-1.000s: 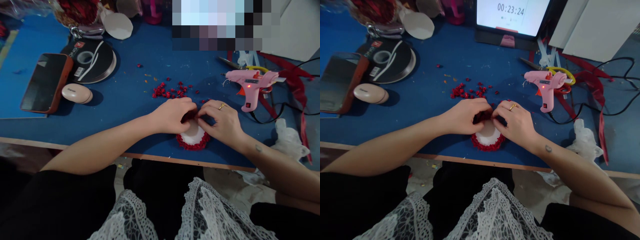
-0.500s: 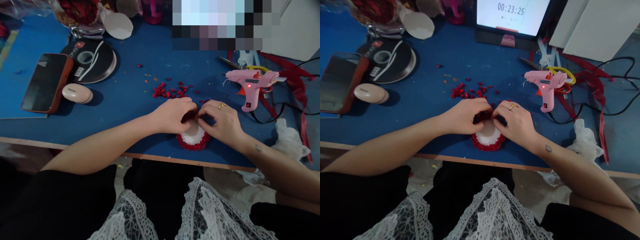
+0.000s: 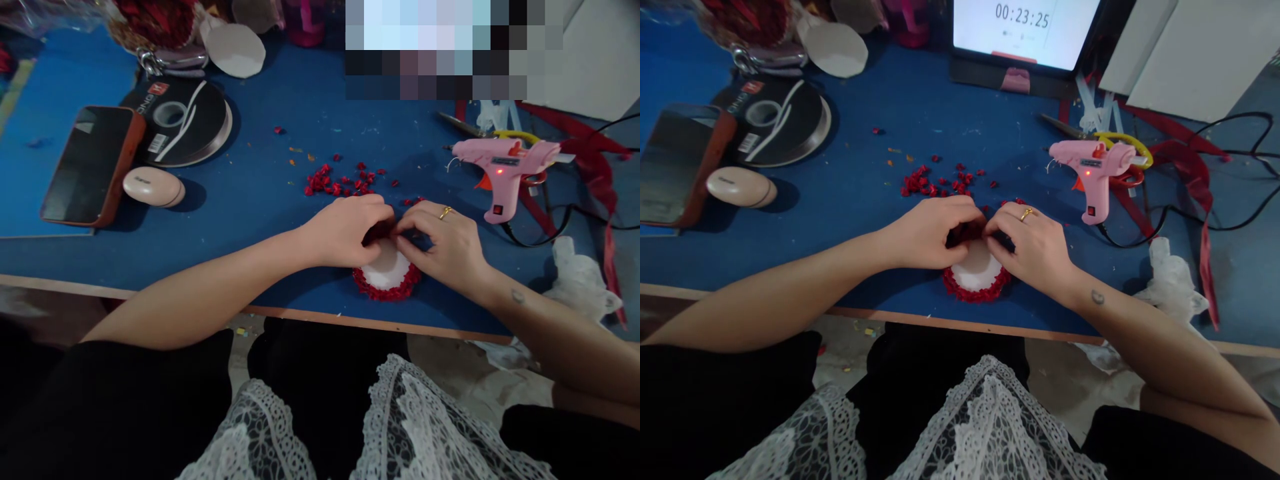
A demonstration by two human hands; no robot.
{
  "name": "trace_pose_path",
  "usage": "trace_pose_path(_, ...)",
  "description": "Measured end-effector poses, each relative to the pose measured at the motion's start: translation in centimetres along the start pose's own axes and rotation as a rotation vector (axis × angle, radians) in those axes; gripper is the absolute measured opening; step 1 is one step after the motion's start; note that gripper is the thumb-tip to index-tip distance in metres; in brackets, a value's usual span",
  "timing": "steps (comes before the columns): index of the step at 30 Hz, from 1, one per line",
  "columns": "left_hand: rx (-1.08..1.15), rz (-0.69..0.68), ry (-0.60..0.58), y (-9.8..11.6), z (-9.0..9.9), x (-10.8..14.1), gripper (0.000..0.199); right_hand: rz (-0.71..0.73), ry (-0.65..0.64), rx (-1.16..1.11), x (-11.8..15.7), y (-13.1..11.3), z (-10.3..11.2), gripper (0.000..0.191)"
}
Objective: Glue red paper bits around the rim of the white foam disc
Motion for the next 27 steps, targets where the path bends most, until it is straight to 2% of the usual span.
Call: trace_pose_path(27,0.007,-0.009,-0.001,0.02,0.03,0.01,0.024,-0.009,-0.011,-0.010,0.03,0.10,-0.02,0.006)
Point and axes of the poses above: each hand's wrist, its own x-axis away from the middle knuckle, its own z-axis out of the back of the hand, y = z × x, the point moved 4 cm from there along -x, towards the middle knuckle, and after that the axes turned 6 degrees about x, right-handed, at the moved point
